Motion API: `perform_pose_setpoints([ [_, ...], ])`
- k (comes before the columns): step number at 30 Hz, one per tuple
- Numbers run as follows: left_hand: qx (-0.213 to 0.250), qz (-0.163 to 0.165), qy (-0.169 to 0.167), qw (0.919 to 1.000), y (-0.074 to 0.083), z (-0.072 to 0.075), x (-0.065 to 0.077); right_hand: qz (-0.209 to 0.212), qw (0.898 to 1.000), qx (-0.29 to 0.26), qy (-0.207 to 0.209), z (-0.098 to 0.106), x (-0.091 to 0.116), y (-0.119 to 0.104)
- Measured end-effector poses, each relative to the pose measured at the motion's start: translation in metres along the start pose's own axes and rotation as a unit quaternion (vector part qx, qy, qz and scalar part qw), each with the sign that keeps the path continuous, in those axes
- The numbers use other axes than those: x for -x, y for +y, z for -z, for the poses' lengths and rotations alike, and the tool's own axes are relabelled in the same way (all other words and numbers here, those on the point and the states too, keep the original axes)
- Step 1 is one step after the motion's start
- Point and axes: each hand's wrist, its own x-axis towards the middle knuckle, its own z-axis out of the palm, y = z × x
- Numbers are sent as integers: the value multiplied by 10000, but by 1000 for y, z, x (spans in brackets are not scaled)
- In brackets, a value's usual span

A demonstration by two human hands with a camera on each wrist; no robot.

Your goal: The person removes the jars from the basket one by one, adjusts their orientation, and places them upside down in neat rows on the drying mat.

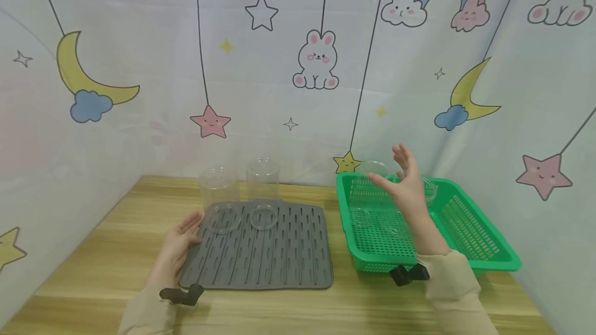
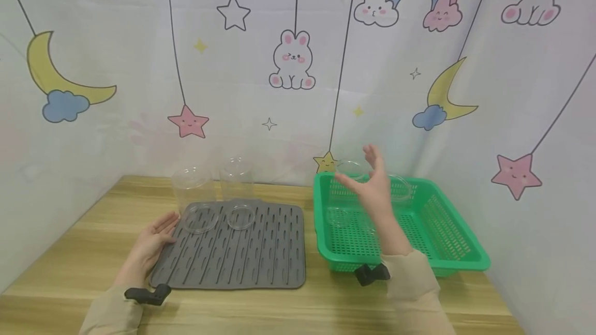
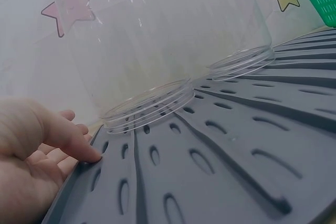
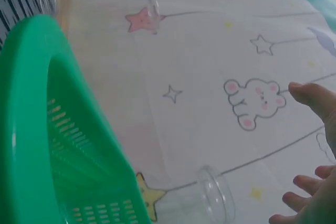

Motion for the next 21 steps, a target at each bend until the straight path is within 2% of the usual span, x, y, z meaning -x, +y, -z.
perform_pose_setpoints([
  [3, 1, 4, -1, 10000, 0, 0, 0, -273, 9984, 485, -132, 20, 2, 10],
  [8, -7, -1, -2, 10000, 1, 0, 1, -725, 9893, 1178, -457, 50, 2, 26],
  [15, -20, 36, 28, 10000, 2, -1, 1, -1246, 9763, 1437, -1031, 79, -3, 51],
  [21, 18, 56, 60, 10000, 1, -2, 1, -1486, 9646, 1495, -1584, 98, -10, 73],
])
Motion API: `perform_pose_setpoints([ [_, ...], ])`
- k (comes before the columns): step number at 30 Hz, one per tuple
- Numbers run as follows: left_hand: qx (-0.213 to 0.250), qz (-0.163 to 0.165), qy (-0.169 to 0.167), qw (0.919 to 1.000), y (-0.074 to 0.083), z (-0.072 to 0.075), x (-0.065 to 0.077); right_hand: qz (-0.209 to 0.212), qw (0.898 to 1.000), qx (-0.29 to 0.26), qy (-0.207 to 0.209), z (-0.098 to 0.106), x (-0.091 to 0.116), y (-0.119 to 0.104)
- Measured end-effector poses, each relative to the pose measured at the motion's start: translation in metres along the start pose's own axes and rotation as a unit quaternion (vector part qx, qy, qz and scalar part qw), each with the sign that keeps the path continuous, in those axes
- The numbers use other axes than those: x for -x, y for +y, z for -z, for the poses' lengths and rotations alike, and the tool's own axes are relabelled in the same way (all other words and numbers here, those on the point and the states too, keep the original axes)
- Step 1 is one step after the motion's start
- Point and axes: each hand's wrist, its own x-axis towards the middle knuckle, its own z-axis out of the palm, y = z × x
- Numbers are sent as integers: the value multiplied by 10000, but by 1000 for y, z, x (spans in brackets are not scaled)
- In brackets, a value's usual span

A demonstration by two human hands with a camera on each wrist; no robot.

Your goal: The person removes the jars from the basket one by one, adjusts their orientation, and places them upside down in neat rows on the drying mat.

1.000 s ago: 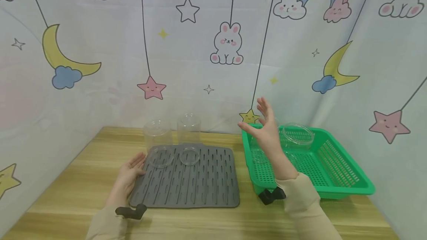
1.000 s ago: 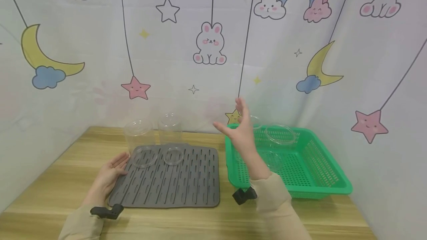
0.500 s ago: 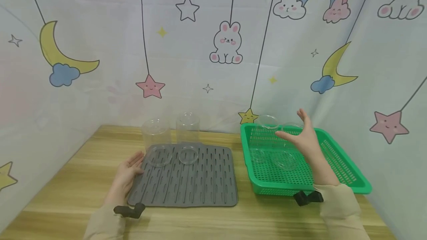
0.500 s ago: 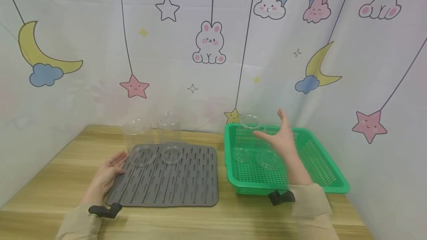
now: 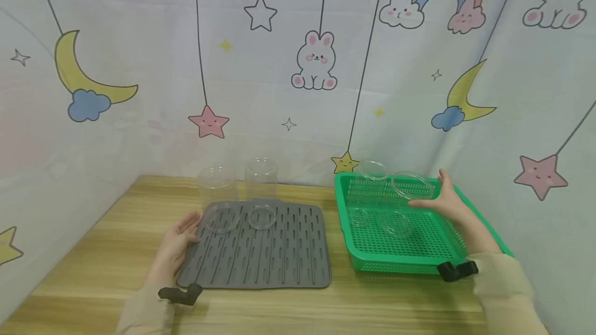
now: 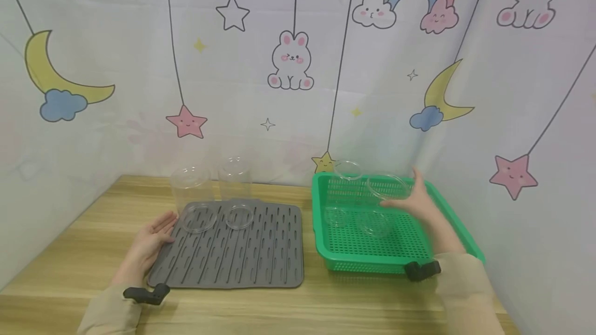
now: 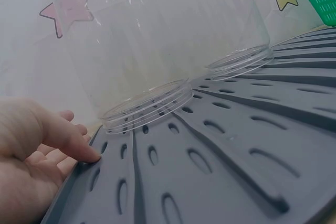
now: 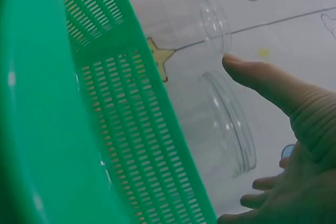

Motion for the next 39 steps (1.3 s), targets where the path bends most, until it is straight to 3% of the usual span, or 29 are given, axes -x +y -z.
perform_pose_setpoints([
  [7, -53, -42, 33, 10000, -2, 0, 2, -198, 9945, -84, -1023, 11, -14, 29],
  [14, -73, -38, 69, 9999, -3, 0, 4, -324, 9802, -361, -1922, 24, -31, 45],
  [19, -71, -27, 115, 9999, -3, -1, 6, -189, 9701, -410, -2383, 29, -39, 50],
  [25, -64, -17, 130, 9999, -4, -1, 9, -96, 9630, -572, -2630, 28, -48, 58],
  [31, -55, -66, 94, 9999, -5, -2, 12, 167, 9544, -1071, -2782, 24, -56, 71],
  [39, -57, -46, 113, 9999, -4, -4, 15, 740, 9536, -1295, -2614, 19, -63, 82],
])
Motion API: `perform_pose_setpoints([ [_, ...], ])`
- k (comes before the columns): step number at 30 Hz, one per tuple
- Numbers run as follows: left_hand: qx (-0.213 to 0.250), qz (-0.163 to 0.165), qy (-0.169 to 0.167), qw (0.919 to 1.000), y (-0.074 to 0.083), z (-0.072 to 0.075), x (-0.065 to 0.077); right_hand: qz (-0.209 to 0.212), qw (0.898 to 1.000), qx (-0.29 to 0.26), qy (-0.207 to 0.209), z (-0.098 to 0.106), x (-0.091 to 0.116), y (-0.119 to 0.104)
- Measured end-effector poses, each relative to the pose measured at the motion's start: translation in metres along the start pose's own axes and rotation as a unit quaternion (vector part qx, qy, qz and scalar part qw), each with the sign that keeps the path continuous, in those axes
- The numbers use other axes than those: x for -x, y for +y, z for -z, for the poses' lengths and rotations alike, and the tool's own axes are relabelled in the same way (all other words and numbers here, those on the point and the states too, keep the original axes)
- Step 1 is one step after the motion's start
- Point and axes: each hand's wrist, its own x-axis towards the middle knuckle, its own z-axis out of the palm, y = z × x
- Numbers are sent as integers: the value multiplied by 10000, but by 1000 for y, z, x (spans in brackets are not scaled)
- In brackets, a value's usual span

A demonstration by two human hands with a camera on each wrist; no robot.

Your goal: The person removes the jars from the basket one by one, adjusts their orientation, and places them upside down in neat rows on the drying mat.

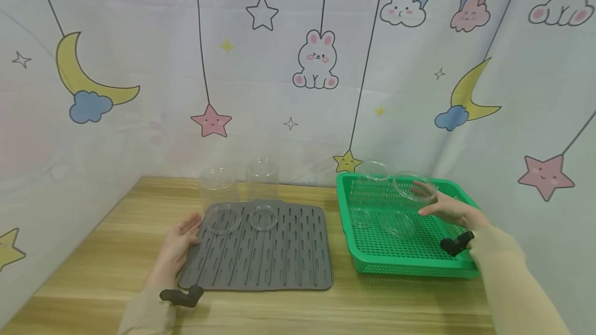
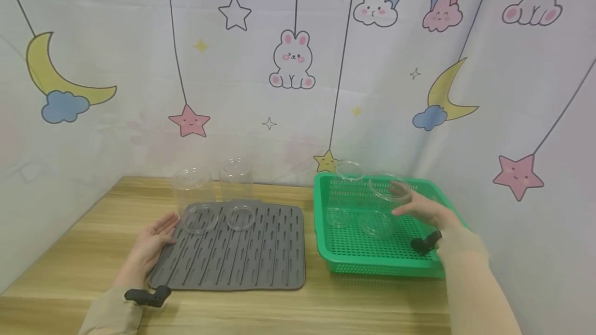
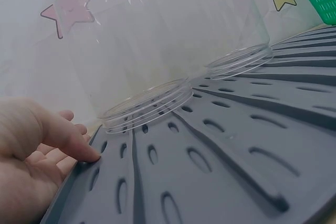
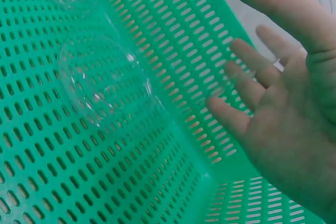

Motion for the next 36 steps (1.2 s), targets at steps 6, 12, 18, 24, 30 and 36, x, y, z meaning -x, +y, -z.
perform_pose_setpoints([
  [6, 20, -38, -27, 10000, 1, 0, -1, 47, 9999, -121, 92, -1, 1, -2],
  [12, 43, -68, -19, 10000, 1, -1, -1, 162, 9998, 27, 147, -2, 3, -5],
  [18, 15, -59, -16, 10000, 2, -3, 0, 46, 9992, -30, 399, -1, 10, -8],
  [24, 35, -36, -6, 10000, 2, -3, 1, -60, 9961, -73, 872, 5, 22, -11],
  [30, 71, -66, -39, 9999, 1, -2, 1, -48, 9909, -153, 1338, 12, 27, -20],
  [36, 91, -117, -61, 9999, 1, 0, 1, 45, 9828, -287, 1823, 11, 36, -37],
])
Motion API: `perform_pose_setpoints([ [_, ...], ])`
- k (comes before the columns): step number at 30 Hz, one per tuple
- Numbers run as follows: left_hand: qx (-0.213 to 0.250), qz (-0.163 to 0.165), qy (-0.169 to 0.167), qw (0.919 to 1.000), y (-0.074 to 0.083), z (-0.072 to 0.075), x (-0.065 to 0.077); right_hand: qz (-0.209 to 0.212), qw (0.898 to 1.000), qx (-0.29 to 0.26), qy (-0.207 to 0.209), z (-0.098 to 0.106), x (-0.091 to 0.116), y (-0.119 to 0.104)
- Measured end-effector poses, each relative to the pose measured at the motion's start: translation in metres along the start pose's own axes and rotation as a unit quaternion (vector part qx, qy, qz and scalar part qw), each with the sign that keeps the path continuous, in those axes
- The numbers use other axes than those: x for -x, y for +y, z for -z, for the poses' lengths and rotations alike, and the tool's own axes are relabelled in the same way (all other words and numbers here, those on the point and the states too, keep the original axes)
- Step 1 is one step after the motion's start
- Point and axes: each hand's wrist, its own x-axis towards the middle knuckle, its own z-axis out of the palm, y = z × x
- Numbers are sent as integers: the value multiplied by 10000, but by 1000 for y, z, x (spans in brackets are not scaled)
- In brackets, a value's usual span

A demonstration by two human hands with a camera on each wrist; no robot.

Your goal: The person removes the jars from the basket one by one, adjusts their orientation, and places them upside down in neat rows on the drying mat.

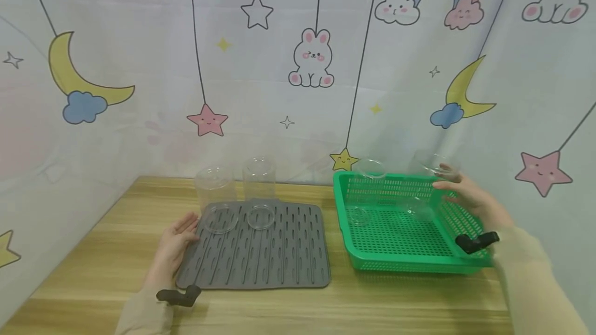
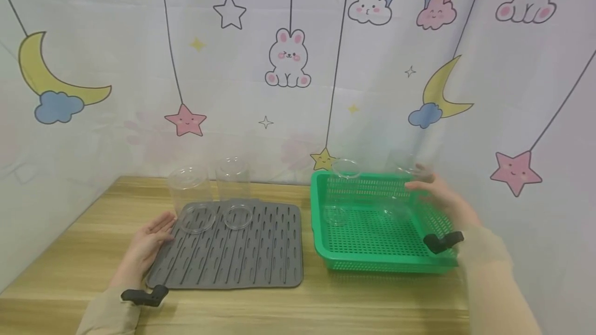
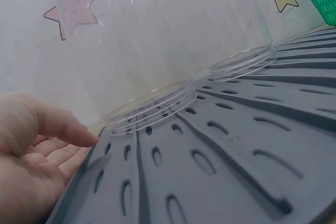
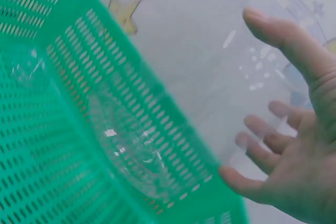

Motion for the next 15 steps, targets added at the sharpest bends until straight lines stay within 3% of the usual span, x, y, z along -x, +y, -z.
perform_pose_setpoints([
  [8, -19, 242, 117, 9996, 7, 3, 4, -75, 9973, -220, 697, -7, 9, -32],
  [11, 201, 153, 168, 9995, 16, 3, 8, -16, 9955, -169, 931, -14, 12, -45],
  [15, 541, -12, 493, 9973, 31, 1, 12, 232, 9917, -42, 1263, -25, 16, -62],
])
